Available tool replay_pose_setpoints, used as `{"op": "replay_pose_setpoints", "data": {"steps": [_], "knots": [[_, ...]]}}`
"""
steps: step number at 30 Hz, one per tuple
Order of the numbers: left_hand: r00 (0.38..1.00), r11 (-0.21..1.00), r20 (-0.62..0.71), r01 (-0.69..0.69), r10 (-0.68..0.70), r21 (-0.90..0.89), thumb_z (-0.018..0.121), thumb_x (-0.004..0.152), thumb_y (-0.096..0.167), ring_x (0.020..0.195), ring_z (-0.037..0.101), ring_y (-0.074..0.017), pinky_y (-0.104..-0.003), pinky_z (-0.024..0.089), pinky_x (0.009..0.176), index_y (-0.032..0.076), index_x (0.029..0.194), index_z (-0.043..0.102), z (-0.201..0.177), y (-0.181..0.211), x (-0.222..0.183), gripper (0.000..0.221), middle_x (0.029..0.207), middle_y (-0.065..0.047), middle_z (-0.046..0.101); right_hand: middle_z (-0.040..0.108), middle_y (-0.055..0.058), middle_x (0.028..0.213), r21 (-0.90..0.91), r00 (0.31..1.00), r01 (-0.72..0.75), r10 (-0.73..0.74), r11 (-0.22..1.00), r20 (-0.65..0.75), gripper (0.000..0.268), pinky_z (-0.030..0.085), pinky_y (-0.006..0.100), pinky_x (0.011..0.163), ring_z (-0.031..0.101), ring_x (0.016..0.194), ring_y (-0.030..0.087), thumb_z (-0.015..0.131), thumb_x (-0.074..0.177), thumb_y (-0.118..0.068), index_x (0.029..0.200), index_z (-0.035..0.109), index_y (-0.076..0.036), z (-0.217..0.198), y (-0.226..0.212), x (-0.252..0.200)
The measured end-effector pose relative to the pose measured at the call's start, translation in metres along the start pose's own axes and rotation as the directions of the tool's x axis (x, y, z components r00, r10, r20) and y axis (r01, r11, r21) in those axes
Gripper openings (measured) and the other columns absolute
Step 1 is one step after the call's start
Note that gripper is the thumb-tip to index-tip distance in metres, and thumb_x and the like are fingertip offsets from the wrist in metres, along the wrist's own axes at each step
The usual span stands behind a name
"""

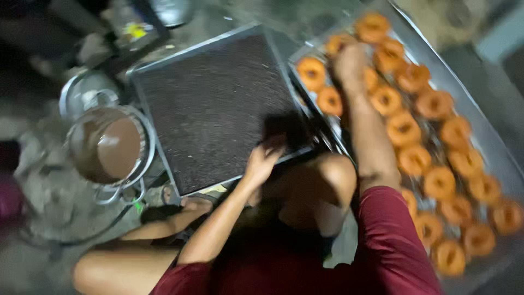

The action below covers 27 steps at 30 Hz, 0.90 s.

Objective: The person dips donuts into a pot of chocolate glaze and then into a tray of dark sprinkles before placing them onto large metal trays.

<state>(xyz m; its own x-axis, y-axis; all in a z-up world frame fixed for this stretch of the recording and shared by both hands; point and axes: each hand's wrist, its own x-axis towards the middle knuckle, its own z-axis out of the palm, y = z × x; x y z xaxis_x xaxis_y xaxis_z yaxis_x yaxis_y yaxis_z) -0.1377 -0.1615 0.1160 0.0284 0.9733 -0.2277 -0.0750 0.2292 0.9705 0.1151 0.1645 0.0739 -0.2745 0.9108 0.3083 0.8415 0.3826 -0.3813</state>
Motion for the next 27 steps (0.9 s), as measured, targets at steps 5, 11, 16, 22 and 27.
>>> {"op": "replay_pose_setpoints", "data": {"steps": [5, 11, 16, 22, 27], "knots": [[0.961, 0.987, -0.278, -0.041, -0.004, -0.156, 0.062, 0.099, 0.011, 0.12, 0.067, -0.0183, -0.03, 0.052, 0.106, -0.003, 0.132, 0.064, -0.078, -0.027, -0.064, 0.035, 0.126, -0.011, 0.072, 0.068, 0.028, 0.102, -0.261, 0.808, -0.518, 0.566, 0.814, 0.163, 0.052, 0.052, 0.05, 0.08, 0.066, 0.105, 0.043, 0.088, 0.073, -0.043, 0.097, 0.072, 0.0, 0.016, 0.071, 0.074], [0.858, 0.948, -0.43, -0.317, 0.283, -0.009, 0.07, 0.099, 0.004, 0.12, 0.066, -0.0226, -0.036, 0.05, 0.105, -0.004, 0.117, 0.073, -0.097, -0.088, -0.073, 0.019, 0.126, -0.014, 0.072, 0.07, 0.014, 0.104, 0.481, 0.917, -0.318, 0.137, 0.817, 0.375, 0.035, 0.05, 0.038, 0.078, 0.064, 0.094, 0.025, 0.083, 0.087, -0.026, 0.108, 0.071, -0.001, 0.003, 0.01, 0.046], [0.875, 0.954, -0.392, -0.212, 0.283, 0.213, 0.066, 0.099, 0.012, 0.112, 0.067, -0.0184, -0.034, 0.052, 0.1, 0.001, 0.122, 0.07, -0.1, -0.077, -0.064, 0.025, 0.119, -0.012, 0.073, 0.069, 0.004, 0.099, 0.476, 0.841, -0.505, 0.285, 0.72, 0.46, 0.034, 0.048, 0.033, 0.074, 0.06, 0.085, 0.017, 0.082, 0.09, -0.023, 0.116, 0.068, -0.005, -0.016, -0.057, 0.009], [0.87, 0.883, -0.377, -0.415, 0.316, -0.217, 0.063, 0.1, 0.013, 0.106, 0.07, -0.0176, -0.032, 0.056, 0.097, -0.002, 0.123, 0.069, -0.092, -0.067, -0.057, 0.028, 0.115, -0.013, 0.074, 0.07, 0.021, 0.096, 0.149, 0.976, -0.002, -0.03, 0.989, 0.214, 0.044, 0.053, 0.044, 0.075, 0.067, 0.083, 0.03, 0.091, 0.083, -0.025, 0.102, 0.069, 0.008, -0.04, -0.094, 0.006], [0.843, 0.901, -0.413, -0.42, 0.344, -0.107, 0.059, 0.102, 0.014, 0.106, 0.072, -0.0207, -0.033, 0.058, 0.094, -0.002, 0.126, 0.067, -0.104, -0.044, -0.084, 0.03, 0.116, -0.014, 0.075, 0.07, 0.018, 0.097, 0.279, 0.991, 0.077, -0.103, 0.957, 0.08, 0.042, 0.053, 0.042, 0.074, 0.067, 0.083, 0.027, 0.084, 0.088, -0.025, 0.113, 0.068, 0.004, -0.072, -0.136, 0.006]]}}
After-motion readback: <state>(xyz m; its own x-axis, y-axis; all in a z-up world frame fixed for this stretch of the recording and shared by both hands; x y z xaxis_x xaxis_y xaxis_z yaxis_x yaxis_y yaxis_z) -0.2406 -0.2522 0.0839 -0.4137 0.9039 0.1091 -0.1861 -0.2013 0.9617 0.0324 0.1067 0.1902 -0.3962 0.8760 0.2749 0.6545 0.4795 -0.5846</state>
